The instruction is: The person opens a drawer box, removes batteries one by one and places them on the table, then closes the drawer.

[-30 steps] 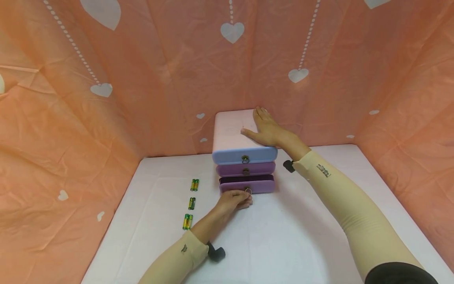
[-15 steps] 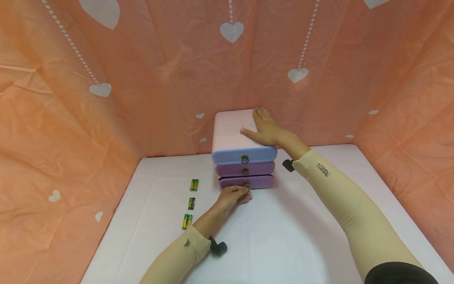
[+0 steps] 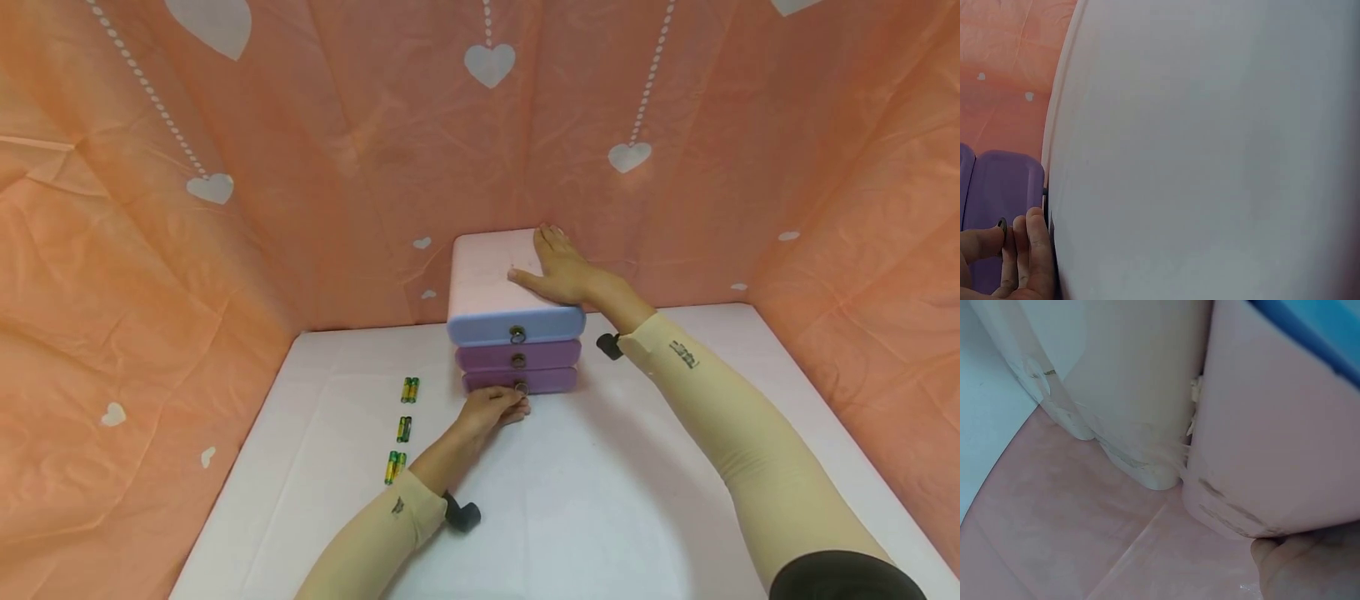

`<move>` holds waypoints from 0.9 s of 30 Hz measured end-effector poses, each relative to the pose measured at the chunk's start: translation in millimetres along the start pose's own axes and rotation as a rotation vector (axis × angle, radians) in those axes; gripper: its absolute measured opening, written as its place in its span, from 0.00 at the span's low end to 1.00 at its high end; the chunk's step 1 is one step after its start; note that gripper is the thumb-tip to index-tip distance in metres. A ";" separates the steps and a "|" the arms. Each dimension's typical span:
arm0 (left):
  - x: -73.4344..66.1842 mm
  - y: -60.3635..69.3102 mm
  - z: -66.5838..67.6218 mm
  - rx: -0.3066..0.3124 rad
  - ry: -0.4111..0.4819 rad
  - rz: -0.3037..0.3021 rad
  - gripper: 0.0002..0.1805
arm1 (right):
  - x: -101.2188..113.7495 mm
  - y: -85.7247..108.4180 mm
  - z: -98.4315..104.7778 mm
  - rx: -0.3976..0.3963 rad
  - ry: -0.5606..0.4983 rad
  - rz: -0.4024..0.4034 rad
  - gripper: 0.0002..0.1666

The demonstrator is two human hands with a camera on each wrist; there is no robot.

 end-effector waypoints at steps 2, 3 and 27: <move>-0.2 -1.8 0.5 -0.003 -0.002 0.000 0.17 | 0.1 -0.5 0.5 -0.001 0.005 0.002 0.62; 0.1 -2.9 0.9 -0.006 -0.001 0.005 0.17 | 0.3 -0.3 0.9 -0.002 0.006 0.002 0.62; -0.6 3.8 8.6 -0.012 -0.032 -0.009 0.18 | -4.7 2.4 -2.2 -0.028 -0.090 0.017 0.64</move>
Point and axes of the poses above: each hand's wrist, its own y-axis away from the middle knuckle, its own z-axis out of the back of the hand, x = y × z, the point moved 3 cm from there along -y, towards the middle knuckle, and after that the axes turned 6 degrees about -z, right-handed, at the moved point
